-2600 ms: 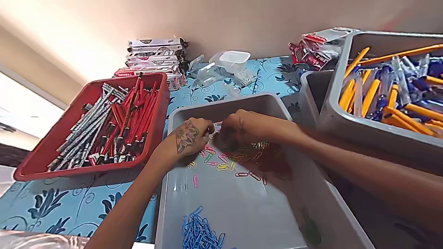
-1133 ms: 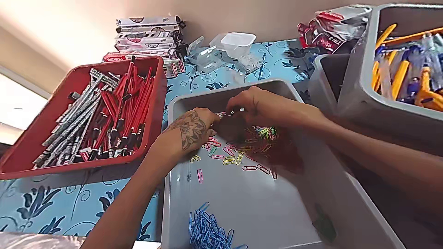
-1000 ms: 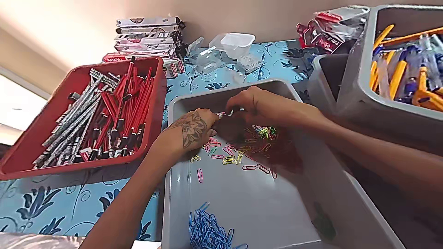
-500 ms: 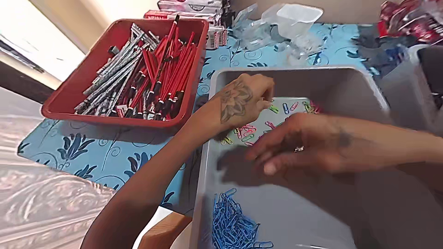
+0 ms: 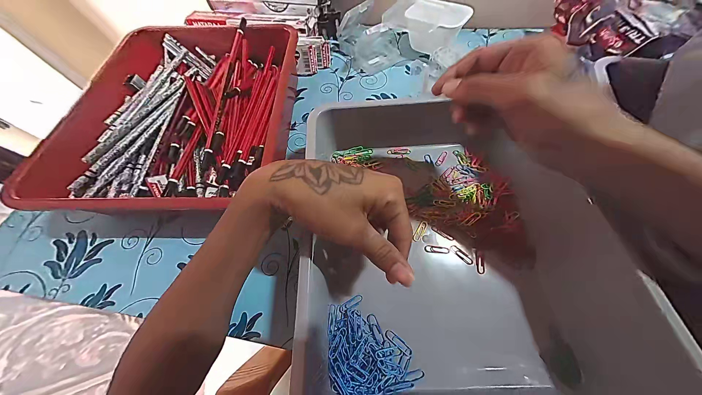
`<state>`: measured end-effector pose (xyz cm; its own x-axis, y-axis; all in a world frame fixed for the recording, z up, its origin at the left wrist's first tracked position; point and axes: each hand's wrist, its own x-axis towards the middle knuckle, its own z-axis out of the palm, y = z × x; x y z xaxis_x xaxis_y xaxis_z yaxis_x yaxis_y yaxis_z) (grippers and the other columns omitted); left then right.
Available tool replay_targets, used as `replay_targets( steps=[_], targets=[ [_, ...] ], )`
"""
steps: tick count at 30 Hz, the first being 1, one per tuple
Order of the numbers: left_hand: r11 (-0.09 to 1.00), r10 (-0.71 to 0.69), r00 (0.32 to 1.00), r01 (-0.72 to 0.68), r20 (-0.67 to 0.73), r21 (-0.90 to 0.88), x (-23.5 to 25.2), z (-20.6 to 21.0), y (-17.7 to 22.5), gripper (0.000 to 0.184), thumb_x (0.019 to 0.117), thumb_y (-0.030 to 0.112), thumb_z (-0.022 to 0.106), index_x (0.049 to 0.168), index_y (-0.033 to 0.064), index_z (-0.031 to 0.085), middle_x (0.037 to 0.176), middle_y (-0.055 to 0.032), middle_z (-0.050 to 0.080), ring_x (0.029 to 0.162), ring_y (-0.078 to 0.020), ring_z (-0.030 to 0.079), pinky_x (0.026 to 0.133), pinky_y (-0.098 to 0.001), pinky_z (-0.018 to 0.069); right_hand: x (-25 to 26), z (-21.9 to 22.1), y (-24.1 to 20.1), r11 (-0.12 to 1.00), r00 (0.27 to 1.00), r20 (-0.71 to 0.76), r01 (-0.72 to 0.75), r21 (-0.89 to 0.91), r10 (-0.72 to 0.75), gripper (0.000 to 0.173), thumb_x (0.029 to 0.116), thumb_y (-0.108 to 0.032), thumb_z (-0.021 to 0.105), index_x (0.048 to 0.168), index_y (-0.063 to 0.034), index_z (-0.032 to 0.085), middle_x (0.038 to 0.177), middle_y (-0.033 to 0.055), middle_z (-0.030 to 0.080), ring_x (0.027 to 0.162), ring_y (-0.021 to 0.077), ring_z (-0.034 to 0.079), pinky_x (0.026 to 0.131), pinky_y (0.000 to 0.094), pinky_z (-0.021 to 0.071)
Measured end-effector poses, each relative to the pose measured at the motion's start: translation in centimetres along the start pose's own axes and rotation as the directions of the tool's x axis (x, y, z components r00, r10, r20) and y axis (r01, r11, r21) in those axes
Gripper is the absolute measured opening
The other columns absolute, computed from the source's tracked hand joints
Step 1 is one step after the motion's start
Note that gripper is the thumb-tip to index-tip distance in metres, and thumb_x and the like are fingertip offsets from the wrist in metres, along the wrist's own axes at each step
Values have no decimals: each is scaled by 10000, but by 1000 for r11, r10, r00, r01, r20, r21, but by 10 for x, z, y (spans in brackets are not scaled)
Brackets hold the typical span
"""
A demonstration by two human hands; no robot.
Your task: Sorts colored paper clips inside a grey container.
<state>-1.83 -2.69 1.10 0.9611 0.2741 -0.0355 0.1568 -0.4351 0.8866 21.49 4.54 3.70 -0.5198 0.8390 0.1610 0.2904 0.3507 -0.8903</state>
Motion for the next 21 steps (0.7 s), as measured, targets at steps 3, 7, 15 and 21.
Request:
replay_targets(
  steps=[3,7,15,21],
  targets=[
    [987,-135,991,135,-6,84,3,12,1,155,941,190,714,979,47,761,819,28,734,737,16,666,664,-146,534,2,4,9,964,998,61,4,-265,13,130,1031,-106,569,1025,-63,691,740,-71,639,584,-40,557,550,134,471],
    [923,-272,962,259,6,285,9,35,11,237,918,335,731,868,104,721,688,28,615,637,-72,574,569,-282,422,4,-5,6,728,993,66,-29,-685,102,172,1021,-93,571,1091,-69,727,948,98,714,857,227,676,757,481,533],
    [950,-235,943,172,234,260,15,39,24,286,950,325,704,839,63,739,694,-41,638,645,-164,618,568,-372,446,-2,3,9,679,939,227,-10,-734,259,168,971,-178,713,1067,-46,752,921,126,714,879,293,683,794,539,538],
    [957,-42,943,132,-330,257,10,17,12,221,999,259,622,876,111,731,695,87,644,593,53,588,525,-119,493,2,3,17,736,923,286,5,-677,257,123,952,-118,711,1026,-22,722,885,102,691,824,219,658,750,431,533]
  ],
)
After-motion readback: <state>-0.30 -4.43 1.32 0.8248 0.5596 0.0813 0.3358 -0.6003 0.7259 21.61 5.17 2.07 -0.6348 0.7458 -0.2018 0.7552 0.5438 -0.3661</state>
